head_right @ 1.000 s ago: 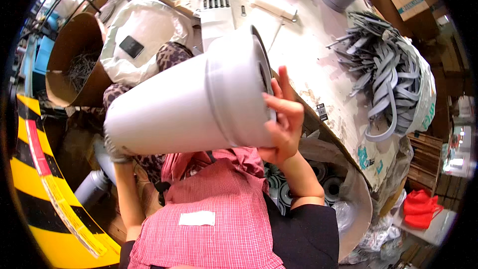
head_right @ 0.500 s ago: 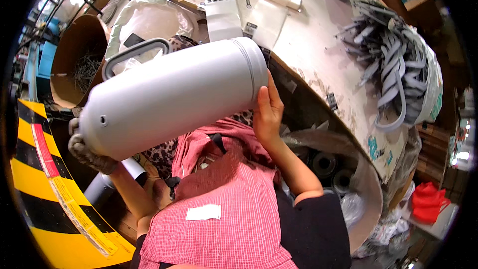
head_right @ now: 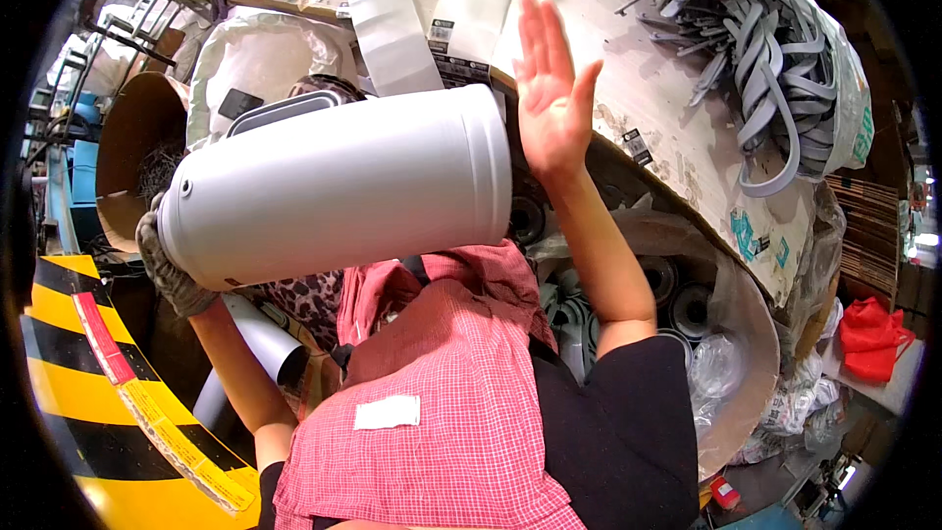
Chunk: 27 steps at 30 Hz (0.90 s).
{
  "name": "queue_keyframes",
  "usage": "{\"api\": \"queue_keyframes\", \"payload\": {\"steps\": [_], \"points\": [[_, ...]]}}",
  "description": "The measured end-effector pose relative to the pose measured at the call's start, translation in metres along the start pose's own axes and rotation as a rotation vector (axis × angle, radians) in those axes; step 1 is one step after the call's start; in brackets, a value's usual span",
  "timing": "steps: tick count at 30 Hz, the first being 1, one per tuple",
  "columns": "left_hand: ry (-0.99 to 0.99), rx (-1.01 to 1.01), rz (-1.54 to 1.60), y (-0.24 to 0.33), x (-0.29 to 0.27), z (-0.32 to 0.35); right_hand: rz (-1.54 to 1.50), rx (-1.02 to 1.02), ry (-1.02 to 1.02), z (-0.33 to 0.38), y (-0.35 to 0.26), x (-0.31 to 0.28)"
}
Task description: The person assembles thermos flasks by fitting inner components and seals, attaching handles, and applying adhesive labels to the flask bodies by hand.
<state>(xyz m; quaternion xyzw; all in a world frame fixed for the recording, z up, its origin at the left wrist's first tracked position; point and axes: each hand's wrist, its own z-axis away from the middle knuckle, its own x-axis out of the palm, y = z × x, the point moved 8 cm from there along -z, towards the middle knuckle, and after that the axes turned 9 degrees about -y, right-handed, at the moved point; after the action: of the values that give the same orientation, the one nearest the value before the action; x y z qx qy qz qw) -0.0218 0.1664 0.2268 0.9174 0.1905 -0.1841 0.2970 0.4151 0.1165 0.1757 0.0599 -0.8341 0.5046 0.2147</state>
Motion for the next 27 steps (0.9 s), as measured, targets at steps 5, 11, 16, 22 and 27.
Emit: {"api": "queue_keyframes", "payload": {"steps": [5,11,16,22,27], "points": [[0.118,-0.558,0.814,-0.076,0.025,0.041,-0.058,0.120,-0.033,0.007,0.047,-0.018],[0.017,-0.916,0.589,-0.152,-0.054,0.065,1.248,-0.297,0.080,0.055,-0.095,-0.142],[-0.283,-0.493,0.106,-0.141,-0.085,-0.020,2.350,-0.251,-0.262,0.074,-0.250,-0.237],[-0.087,-0.984,0.713,-0.179,-0.045,0.001,2.283,-0.016,-0.633,0.051,-0.261,-0.273],[-0.117,-1.054,0.800,-0.181,-0.062,0.026,2.448,-0.049,-0.862,0.057,-0.258,-0.308]]}}
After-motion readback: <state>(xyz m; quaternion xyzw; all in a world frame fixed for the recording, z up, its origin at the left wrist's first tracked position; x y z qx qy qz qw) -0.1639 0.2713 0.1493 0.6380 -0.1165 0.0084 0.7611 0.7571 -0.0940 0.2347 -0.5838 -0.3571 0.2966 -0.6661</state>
